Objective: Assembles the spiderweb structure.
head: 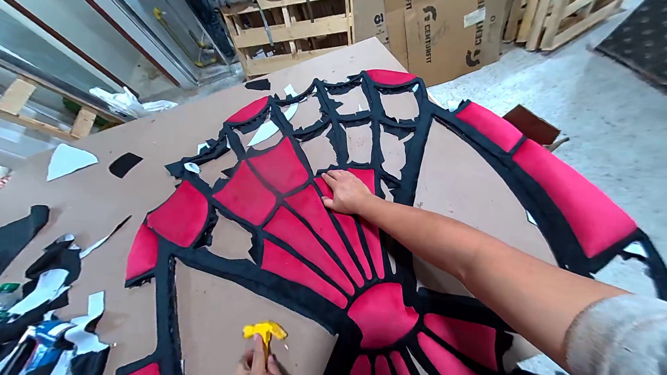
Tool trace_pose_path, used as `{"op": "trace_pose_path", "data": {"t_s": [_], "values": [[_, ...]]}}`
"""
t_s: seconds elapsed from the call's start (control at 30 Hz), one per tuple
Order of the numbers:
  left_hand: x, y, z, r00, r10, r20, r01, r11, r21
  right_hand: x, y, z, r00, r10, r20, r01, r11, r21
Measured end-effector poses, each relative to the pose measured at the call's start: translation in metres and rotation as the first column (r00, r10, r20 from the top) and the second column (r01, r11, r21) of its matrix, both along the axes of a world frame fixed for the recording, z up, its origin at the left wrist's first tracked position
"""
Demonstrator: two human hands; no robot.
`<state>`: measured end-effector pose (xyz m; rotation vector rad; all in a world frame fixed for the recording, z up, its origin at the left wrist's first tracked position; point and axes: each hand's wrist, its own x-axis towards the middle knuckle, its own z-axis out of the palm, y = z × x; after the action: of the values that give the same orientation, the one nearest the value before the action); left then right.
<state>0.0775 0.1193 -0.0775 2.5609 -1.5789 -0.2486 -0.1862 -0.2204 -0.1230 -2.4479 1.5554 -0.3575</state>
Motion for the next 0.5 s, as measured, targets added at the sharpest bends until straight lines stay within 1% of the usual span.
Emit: {"op": "trace_pose_path", "data": {"t_s": [0.03,0.1,0.17,0.2,0.27,0.33,0.4,0.5], "values": [[-0.007,-0.008,0.006,1.0,-0.019,-0.016,0.019,1.0,-0.009,0.0,0.0,0.0,1.0,-0.009,-0.002,0.009,1.0,-0.01],[-0.033,-0.03,0.021,0.994,-0.088,-0.068,0.081,0.993,-0.089,0.006,-0.008,0.002,1.0,-0.022,0.002,0.022,1.0,-0.013],[-0.068,-0.068,0.029,0.974,-0.208,-0.089,0.19,0.965,-0.179,0.012,-0.017,0.002,1.0,-0.024,0.021,0.024,1.0,-0.009],[-0.088,-0.092,0.025,0.959,-0.272,-0.085,0.251,0.947,-0.202,0.011,-0.018,0.0,0.999,-0.024,0.049,0.025,1.0,-0.01],[-0.129,-0.138,0.002,0.927,-0.363,-0.092,0.339,0.918,-0.207,0.009,-0.019,-0.003,0.993,-0.001,0.114,0.0,1.0,0.009],[-0.161,-0.167,-0.036,0.913,-0.407,-0.018,0.392,0.891,-0.23,0.012,-0.021,-0.002,0.99,0.038,0.135,-0.042,0.999,0.028],[-0.175,-0.174,-0.058,0.914,-0.393,0.1,0.406,0.889,-0.212,0.02,-0.022,-0.001,0.992,0.054,0.115,-0.058,0.998,0.029],[-0.174,-0.172,-0.063,0.914,-0.388,0.117,0.404,0.89,-0.21,0.028,-0.024,0.006,0.997,0.026,0.067,-0.031,0.997,0.07]]}}
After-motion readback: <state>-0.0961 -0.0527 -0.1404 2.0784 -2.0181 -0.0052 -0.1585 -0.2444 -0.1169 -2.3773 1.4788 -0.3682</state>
